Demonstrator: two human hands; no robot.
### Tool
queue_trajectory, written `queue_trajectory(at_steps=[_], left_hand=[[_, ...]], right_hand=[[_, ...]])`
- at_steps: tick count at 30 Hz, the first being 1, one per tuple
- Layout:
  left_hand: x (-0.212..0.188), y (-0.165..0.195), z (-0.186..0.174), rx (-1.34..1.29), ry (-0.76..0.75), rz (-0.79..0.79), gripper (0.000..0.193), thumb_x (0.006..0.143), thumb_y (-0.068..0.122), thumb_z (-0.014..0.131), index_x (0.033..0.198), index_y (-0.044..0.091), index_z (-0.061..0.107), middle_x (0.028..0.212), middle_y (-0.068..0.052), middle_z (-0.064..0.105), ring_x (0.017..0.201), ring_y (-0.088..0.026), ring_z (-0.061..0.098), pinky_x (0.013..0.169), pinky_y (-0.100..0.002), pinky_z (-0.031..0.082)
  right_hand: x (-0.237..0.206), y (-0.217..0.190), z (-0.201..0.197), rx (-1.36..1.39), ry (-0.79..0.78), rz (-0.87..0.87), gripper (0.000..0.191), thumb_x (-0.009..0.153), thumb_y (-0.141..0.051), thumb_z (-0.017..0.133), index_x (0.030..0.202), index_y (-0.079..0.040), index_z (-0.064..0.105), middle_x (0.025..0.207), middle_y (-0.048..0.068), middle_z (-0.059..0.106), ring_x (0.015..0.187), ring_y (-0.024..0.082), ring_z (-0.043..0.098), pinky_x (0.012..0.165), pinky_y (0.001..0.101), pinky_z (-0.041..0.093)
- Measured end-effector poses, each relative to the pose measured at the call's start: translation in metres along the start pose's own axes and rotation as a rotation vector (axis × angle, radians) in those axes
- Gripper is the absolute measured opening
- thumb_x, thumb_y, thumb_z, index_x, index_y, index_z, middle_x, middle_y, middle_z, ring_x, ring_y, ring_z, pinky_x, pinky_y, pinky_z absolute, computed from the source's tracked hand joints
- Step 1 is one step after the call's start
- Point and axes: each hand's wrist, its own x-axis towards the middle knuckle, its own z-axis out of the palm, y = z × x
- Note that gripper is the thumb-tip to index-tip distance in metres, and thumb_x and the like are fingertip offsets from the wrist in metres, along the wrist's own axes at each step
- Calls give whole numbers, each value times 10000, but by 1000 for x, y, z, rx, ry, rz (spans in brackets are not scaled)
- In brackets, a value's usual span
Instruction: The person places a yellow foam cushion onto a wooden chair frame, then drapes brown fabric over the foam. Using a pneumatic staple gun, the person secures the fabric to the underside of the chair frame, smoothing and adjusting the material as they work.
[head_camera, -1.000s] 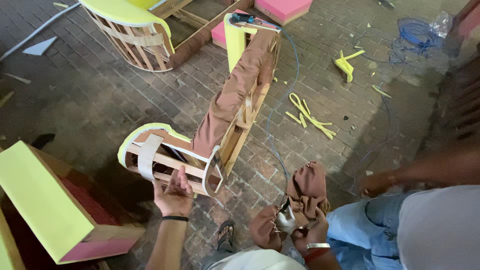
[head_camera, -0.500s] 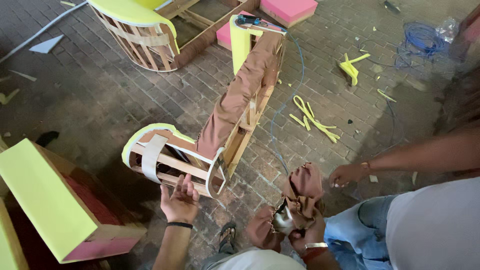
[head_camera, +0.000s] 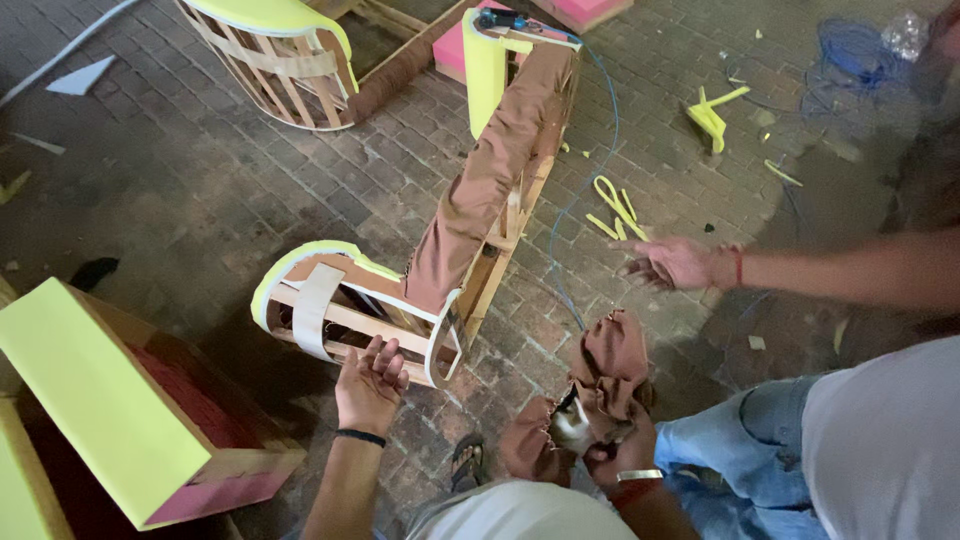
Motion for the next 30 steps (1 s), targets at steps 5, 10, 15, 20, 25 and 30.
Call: queue_trajectory(at_steps=[5, 10, 15, 20, 25, 30], left_hand=[[17, 7, -11, 41, 16, -21, 503, 1056, 546, 413, 1207, 128, 650, 1069, -72, 752, 781, -189, 701, 733, -381, 535], [34, 8, -9, 85, 69, -76, 465, 1061, 536, 429, 1202, 154, 654, 1016, -35, 753, 768, -172, 690, 729, -362, 529], [36, 3, -13, 113, 86, -107, 444, 1056, 517, 416, 1168, 159, 652, 952, -29, 748, 746, -181, 678, 696, -364, 529], [31, 8, -30, 191, 130, -96, 405, 1084, 454, 431, 1165, 124, 652, 969, -61, 748, 762, -195, 678, 686, -362, 529], [30, 19, -47, 196, 253, -160, 384, 1063, 458, 440, 1056, 141, 657, 889, -43, 734, 708, -194, 655, 647, -351, 504], [30, 22, -61, 198, 307, -157, 357, 1061, 440, 466, 1022, 145, 663, 840, -28, 711, 694, -169, 650, 635, -331, 507]], right_hand=[[-6, 11, 8, 5, 19, -25, 256, 976, -496, 462, 973, -303, 630, 760, -134, 638, 550, 55, 502, 377, 233, 232], [-6, 18, 11, 47, -6, -56, 276, 982, -491, 452, 950, -292, 640, 744, -128, 625, 527, 58, 503, 376, 231, 238], [4, 30, 8, 24, 132, -28, 327, 987, -534, 460, 878, -249, 578, 682, -74, 561, 497, 110, 471, 406, 255, 273], [12, 48, 11, 48, 78, 10, 352, 959, -552, 471, 844, -242, 594, 631, -78, 547, 468, 104, 413, 405, 246, 267], [10, 59, 30, 37, 128, 73, 359, 965, -578, 481, 824, -263, 580, 608, -91, 538, 488, 95, 456, 402, 234, 250], [9, 62, 39, -4, 96, 60, 309, 953, -531, 472, 828, -279, 598, 613, -103, 553, 481, 91, 446, 399, 236, 256]])
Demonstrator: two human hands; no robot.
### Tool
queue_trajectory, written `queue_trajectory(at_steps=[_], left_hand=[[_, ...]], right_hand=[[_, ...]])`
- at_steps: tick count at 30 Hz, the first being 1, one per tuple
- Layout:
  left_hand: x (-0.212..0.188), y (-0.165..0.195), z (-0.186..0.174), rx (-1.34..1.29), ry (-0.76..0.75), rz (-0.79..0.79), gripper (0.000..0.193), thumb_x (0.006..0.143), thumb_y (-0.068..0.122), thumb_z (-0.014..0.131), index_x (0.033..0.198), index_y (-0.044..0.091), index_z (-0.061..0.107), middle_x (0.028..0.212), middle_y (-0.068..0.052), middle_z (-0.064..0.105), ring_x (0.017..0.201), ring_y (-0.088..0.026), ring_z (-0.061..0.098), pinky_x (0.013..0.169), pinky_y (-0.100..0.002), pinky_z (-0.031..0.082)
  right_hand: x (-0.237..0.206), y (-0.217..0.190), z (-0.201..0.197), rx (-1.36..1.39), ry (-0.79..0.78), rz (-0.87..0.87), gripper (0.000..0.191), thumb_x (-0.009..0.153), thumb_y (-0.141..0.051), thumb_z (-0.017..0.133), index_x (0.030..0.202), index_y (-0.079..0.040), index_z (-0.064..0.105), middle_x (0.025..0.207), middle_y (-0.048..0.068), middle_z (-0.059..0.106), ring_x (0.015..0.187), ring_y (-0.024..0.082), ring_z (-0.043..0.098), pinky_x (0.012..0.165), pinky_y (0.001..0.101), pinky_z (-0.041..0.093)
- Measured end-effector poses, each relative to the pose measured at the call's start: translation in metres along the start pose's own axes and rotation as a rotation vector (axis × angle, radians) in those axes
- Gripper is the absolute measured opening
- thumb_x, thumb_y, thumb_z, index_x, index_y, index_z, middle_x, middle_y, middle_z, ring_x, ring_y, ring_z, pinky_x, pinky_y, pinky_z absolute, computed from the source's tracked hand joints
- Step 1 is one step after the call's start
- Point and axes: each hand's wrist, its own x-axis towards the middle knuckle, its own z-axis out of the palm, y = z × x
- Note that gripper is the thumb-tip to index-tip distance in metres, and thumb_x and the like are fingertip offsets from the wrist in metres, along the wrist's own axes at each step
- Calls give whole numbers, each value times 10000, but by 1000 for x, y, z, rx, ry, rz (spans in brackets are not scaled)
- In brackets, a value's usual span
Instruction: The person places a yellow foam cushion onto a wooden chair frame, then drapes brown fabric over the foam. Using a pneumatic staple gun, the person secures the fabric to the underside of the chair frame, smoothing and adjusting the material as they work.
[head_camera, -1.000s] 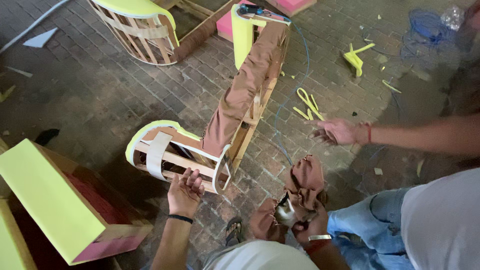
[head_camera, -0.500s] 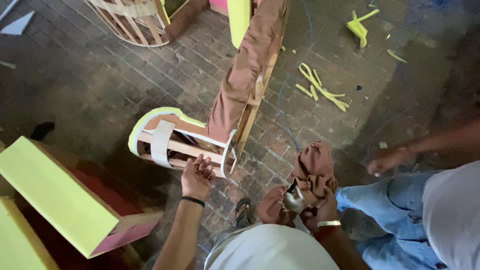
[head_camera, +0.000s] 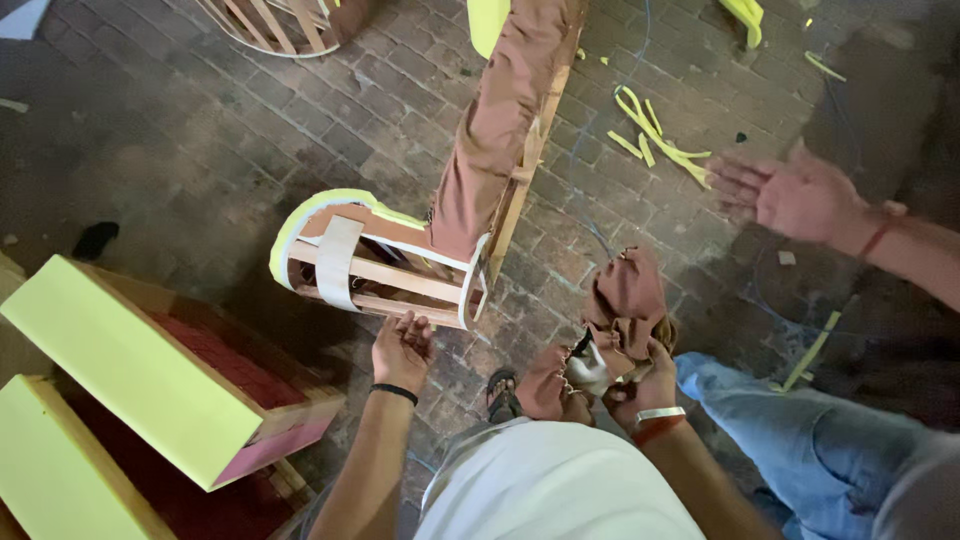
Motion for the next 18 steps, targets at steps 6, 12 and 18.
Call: queue_trajectory(at_steps=[6, 12, 18], left_hand=[[19, -7, 4, 24, 49, -79, 222, 1010, 334, 559, 922, 157, 660, 807, -28, 727, 660, -169, 642, 590, -334, 509], [37, -13, 21, 43, 39, -57, 115, 957, 223, 658, 896, 127, 642, 810, -50, 717, 674, -181, 662, 587, -334, 537], [55, -1, 45, 80, 60, 49, 214, 980, 272, 618, 873, 86, 624, 766, -57, 692, 586, -189, 576, 553, -357, 483]], right_hand=[[24, 1, -7, 13, 118, -36, 406, 937, -586, 505, 718, -244, 481, 518, -51, 394, 433, 145, 384, 396, 275, 275], [54, -16, 8, 62, 77, 65, 437, 919, -610, 542, 708, -232, 482, 514, -39, 416, 427, 156, 394, 387, 277, 272], [67, -63, 71, -7, -20, 76, 374, 923, -575, 556, 772, -234, 538, 551, -56, 460, 435, 140, 401, 382, 270, 277]])
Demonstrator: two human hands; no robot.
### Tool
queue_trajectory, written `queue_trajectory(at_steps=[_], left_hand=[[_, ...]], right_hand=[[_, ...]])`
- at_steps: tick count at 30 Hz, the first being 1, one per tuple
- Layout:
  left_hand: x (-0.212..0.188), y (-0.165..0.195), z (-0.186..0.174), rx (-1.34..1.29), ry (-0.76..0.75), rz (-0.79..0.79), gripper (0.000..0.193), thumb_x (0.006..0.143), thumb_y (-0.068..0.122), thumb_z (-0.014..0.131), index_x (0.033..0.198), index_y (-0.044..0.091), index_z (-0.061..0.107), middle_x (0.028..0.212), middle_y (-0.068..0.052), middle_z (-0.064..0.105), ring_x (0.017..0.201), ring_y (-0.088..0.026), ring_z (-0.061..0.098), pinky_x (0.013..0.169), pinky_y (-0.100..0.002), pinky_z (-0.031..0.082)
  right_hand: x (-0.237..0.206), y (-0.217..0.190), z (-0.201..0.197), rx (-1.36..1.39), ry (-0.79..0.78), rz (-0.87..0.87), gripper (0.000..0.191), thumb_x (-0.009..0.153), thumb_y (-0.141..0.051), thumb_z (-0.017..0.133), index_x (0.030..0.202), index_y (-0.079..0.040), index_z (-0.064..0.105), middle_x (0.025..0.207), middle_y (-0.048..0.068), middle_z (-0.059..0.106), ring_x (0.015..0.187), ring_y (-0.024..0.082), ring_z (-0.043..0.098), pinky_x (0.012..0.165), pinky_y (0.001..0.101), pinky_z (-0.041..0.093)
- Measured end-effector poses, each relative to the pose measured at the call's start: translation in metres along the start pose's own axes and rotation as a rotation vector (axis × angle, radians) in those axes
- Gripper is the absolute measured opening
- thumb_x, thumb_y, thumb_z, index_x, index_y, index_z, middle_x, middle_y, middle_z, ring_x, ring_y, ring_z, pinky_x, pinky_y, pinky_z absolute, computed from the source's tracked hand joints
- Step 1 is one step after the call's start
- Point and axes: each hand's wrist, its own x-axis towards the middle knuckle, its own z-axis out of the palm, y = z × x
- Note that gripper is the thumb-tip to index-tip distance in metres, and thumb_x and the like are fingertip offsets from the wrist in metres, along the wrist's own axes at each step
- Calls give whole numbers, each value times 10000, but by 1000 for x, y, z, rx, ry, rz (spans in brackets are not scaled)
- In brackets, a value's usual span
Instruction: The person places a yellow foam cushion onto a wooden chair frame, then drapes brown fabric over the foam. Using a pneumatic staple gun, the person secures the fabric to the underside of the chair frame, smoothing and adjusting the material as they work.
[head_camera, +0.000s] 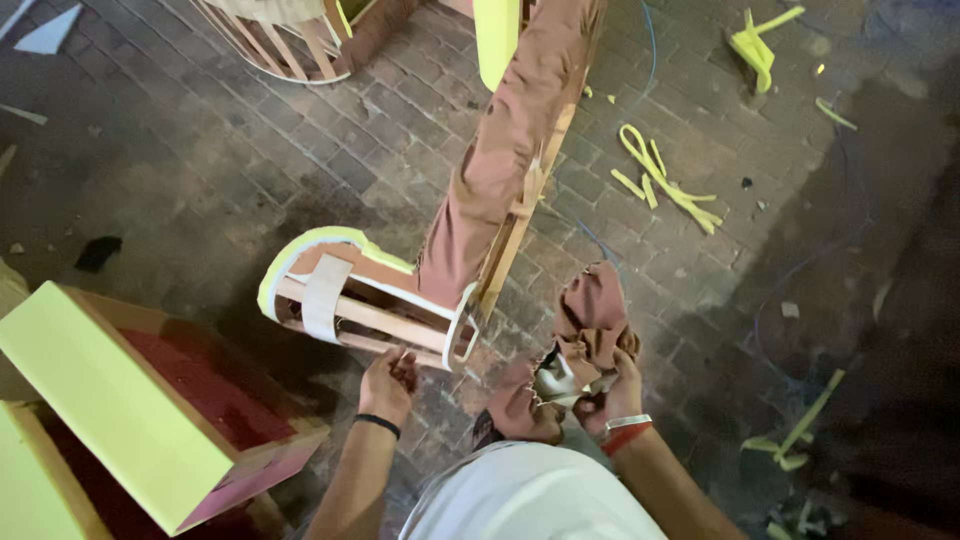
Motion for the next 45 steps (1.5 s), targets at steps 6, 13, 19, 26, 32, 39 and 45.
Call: queue_trajectory(at_steps=[6, 13, 19, 26, 32, 39, 45], left_hand=[[12, 19, 40, -64, 44, -15, 141, 976, 249, 642, 936, 114, 647, 793, -24, 682, 645, -167, 613, 631, -312, 518], [9, 37, 67, 16, 114, -15, 116, 939, 264, 662, 974, 154, 658, 801, -16, 688, 662, -167, 617, 637, -350, 512], [22, 51, 67, -9, 124, 5, 125, 940, 271, 635, 962, 148, 650, 797, -8, 686, 668, -159, 626, 642, -332, 519], [52, 88, 87, 8, -23, -42, 155, 954, 250, 657, 831, 155, 649, 751, 4, 667, 655, -152, 624, 629, -323, 514], [62, 139, 88, 116, -14, -61, 161, 960, 278, 661, 843, 173, 630, 793, 26, 684, 676, -137, 625, 654, -317, 505], [83, 151, 85, 142, -54, -97, 116, 950, 258, 672, 889, 170, 628, 811, 28, 667, 693, -128, 620, 665, -319, 499], [96, 132, 101, 162, -145, -170, 110, 948, 263, 677, 922, 167, 629, 812, 19, 667, 717, -137, 625, 663, -318, 497]], right_hand=[[17, -48, 43, -52, -123, 34, 377, 920, -561, 472, 946, -227, 645, 712, -62, 635, 507, 122, 499, 374, 242, 270], [63, -67, 66, -45, -218, 89, 406, 928, -593, 532, 946, -204, 647, 702, -41, 620, 504, 123, 515, 370, 248, 283], [72, -75, 87, -105, -213, 58, 351, 892, -567, 550, 957, -241, 666, 747, -70, 655, 525, 104, 540, 386, 249, 270], [74, -65, 107, -32, -139, -3, 361, 881, -605, 585, 879, -247, 625, 661, -57, 575, 495, 128, 477, 391, 262, 271], [51, -36, 127, 29, -125, -67, 314, 893, -546, 538, 882, -249, 641, 683, -82, 621, 516, 103, 514, 395, 248, 255], [34, -20, 131, 162, -17, -73, 368, 898, -592, 586, 794, -241, 546, 600, -55, 495, 472, 125, 453, 383, 264, 255], [24, -18, 131, 179, 51, -71, 337, 891, -571, 557, 809, -246, 588, 609, -61, 523, 481, 111, 465, 392, 243, 253]])
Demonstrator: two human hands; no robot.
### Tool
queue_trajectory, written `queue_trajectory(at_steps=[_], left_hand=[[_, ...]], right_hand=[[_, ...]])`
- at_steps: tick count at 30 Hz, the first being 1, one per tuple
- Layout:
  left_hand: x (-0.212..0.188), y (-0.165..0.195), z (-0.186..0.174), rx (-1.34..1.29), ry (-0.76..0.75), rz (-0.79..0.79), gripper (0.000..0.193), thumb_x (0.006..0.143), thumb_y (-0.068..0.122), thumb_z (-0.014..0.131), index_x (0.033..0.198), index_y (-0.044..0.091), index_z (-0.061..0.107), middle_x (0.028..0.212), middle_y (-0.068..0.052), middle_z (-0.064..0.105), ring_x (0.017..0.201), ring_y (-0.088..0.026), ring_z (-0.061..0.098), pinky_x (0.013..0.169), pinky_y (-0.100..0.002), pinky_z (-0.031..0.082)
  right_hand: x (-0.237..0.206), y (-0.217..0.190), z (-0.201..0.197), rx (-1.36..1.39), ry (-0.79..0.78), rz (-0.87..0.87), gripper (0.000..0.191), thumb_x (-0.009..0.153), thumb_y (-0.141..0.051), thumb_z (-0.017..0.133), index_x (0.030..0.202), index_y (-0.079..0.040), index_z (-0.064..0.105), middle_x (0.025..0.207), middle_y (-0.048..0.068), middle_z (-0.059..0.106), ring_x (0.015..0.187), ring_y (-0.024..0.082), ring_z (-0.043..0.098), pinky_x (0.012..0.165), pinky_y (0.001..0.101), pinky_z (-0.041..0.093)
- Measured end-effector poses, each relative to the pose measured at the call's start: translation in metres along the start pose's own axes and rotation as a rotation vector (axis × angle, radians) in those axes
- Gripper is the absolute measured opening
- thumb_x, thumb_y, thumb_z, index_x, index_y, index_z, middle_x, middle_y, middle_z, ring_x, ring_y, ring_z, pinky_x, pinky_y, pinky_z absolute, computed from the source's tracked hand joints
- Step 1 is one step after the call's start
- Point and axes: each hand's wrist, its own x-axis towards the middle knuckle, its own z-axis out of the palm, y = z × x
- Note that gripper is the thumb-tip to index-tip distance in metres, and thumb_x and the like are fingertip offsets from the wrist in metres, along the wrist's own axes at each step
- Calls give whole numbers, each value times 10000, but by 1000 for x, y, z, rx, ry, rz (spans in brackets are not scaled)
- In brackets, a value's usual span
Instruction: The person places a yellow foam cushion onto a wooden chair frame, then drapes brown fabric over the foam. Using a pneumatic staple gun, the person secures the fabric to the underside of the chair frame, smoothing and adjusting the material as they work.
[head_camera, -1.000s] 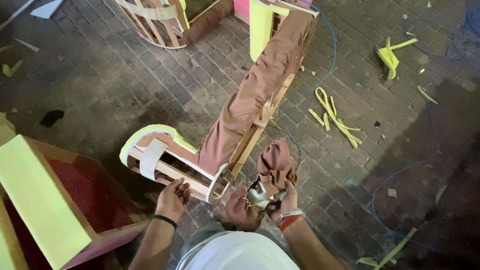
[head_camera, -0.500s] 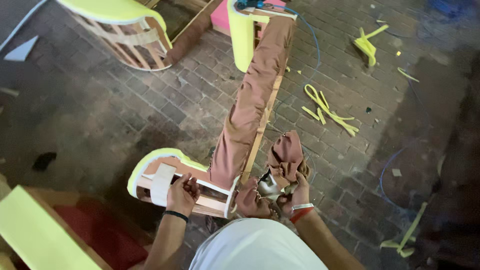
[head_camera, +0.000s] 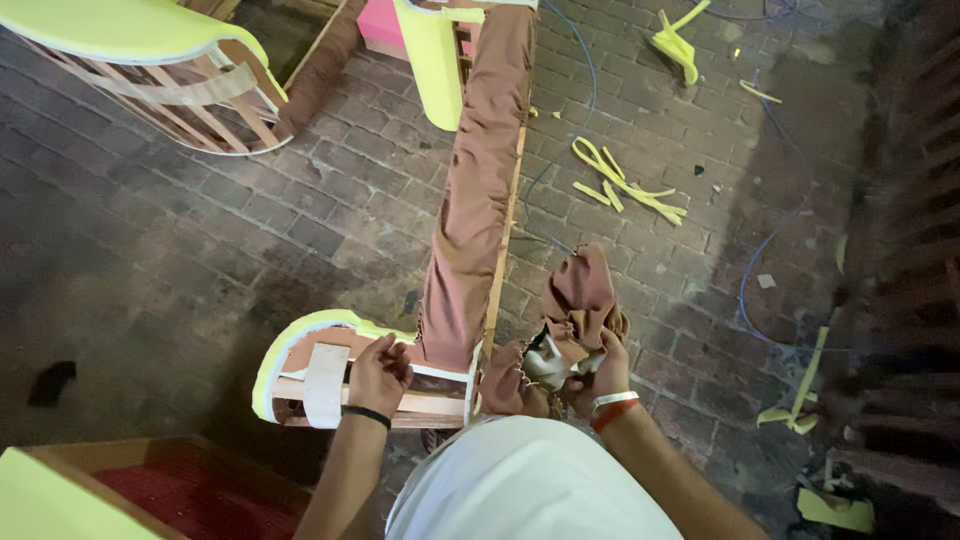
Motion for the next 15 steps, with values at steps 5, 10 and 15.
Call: queue_trajectory(at_steps=[5, 10, 15], left_hand=[[-2, -13, 13, 50, 0, -21, 127, 936, 276, 622, 957, 162, 674, 831, 23, 684, 725, -127, 630, 664, -303, 505], [-6, -21, 8, 46, 12, -36, 115, 944, 279, 647, 932, 164, 648, 817, 29, 665, 700, -130, 612, 647, -307, 495], [-3, -26, -10, -2, 63, -6, 129, 937, 255, 681, 928, 131, 649, 807, 2, 658, 674, -147, 597, 620, -303, 499]], right_hand=[[-10, -4, 3, -14, -46, -41, 307, 894, -545, 565, 824, -249, 601, 622, -81, 549, 486, 93, 476, 393, 238, 256], [-2, -7, 3, -22, 10, -7, 341, 880, -576, 549, 831, -246, 618, 608, -72, 556, 478, 103, 460, 394, 237, 256], [11, -5, 0, -32, 19, -9, 365, 905, -597, 571, 813, -244, 586, 585, -62, 498, 479, 103, 457, 403, 249, 280]])
